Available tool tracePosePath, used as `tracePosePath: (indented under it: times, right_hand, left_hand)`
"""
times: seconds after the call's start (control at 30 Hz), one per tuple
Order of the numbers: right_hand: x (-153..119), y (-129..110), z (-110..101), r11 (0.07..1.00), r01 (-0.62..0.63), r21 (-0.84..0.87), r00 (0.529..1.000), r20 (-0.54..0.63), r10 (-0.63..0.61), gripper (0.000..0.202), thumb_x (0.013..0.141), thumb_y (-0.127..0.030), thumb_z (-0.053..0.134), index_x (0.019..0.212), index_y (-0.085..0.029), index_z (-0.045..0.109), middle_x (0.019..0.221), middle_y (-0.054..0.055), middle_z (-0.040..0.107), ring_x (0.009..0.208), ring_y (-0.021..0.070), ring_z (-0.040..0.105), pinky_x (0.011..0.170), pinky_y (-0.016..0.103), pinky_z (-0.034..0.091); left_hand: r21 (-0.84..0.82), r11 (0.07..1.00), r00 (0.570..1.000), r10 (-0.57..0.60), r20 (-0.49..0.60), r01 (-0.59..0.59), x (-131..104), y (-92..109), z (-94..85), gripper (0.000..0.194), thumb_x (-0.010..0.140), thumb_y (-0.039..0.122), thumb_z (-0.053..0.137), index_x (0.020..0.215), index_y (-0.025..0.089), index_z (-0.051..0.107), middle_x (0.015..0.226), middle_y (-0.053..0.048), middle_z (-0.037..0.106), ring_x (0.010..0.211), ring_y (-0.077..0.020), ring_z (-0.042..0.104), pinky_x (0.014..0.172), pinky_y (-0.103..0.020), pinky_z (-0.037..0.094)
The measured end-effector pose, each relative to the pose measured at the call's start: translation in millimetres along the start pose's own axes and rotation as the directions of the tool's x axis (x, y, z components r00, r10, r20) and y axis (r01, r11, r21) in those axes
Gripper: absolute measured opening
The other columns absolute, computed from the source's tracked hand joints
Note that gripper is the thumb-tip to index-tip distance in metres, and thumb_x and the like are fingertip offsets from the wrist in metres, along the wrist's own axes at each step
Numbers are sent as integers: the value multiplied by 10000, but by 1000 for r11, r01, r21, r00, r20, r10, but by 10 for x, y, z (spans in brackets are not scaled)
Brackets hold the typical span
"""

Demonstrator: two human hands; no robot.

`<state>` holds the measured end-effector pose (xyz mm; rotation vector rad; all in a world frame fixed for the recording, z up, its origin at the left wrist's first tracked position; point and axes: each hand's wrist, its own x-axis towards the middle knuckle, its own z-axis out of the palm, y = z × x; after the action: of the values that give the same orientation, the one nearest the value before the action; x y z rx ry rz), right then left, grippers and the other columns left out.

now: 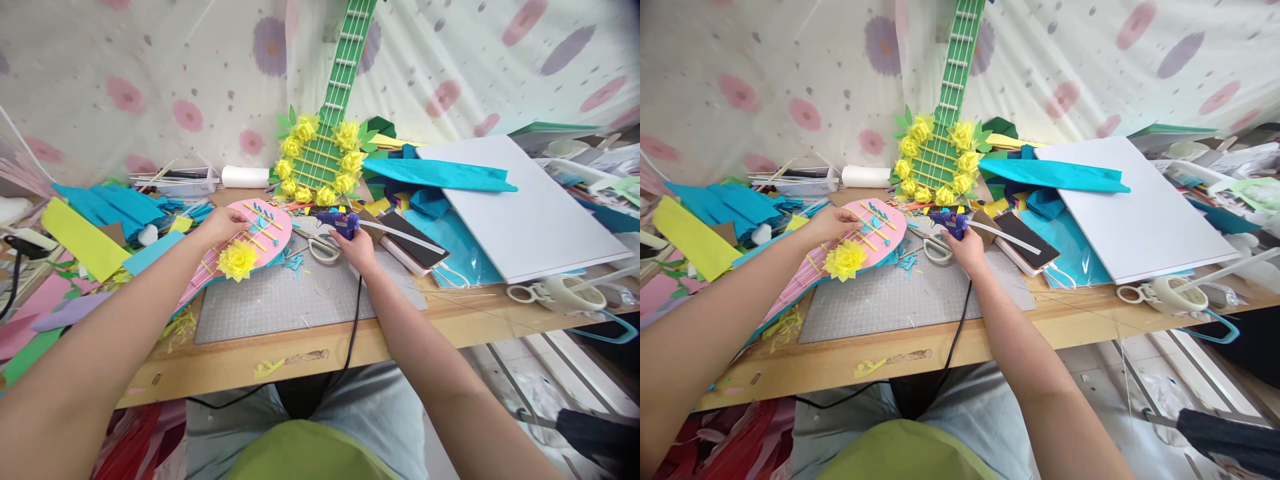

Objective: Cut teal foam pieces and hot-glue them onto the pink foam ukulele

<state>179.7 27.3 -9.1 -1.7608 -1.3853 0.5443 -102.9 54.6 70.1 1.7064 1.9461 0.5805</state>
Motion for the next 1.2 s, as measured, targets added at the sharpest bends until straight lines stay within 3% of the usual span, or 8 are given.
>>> tracePosePath:
  times: [0.37,0.47,0.6,0.7,0.9,1.2]
  right_hand:
    - [10,22,8,1000,23,-4,1000,-3,-23,401,702,-516,619,859,-150,666,824,109,699,803,258,633,718,353,454]
    - [9,14,5,1000,15,-1,1000,-2,-15,390,703,-510,620,850,-151,665,810,106,699,794,257,632,712,352,453]
    - [5,2,-3,1000,10,3,1000,0,-10,387,705,-503,621,856,-150,666,813,105,701,799,258,632,714,349,449]
    - [3,2,-8,1000,14,2,1000,2,-14,396,706,-509,620,859,-146,668,815,107,700,807,257,631,714,342,446]
    - [11,21,6,1000,12,1,1000,-2,-12,413,703,-520,619,863,-142,667,806,104,697,789,252,628,704,337,441]
    - [10,19,4,1000,18,-12,1000,-10,-18,404,699,-526,620,834,-149,670,792,110,694,774,254,629,697,342,448]
  left_hand:
    - [164,984,996,79,-35,-72,31,-95,88,199,699,394,616,717,237,736,574,-17,645,508,-158,557,481,-258,373]
    - [207,977,996,57,-72,-41,27,-97,85,252,712,426,601,774,229,745,513,-12,604,492,-167,546,462,-260,362]
    - [83,993,987,93,-133,-83,58,-137,86,215,689,373,643,804,217,736,675,-15,685,595,-158,595,519,-242,411]
    - [-28,996,990,83,-118,-87,88,-173,102,205,643,305,688,814,195,714,814,-35,716,625,-138,607,537,-229,429]
    - [-100,995,997,-7,-74,0,38,-122,106,256,577,298,753,770,165,648,775,-40,695,542,-109,556,462,-217,391]
    - [-74,997,996,-19,-84,13,36,-92,111,274,553,319,777,748,179,646,763,-35,698,565,-124,580,468,-226,389]
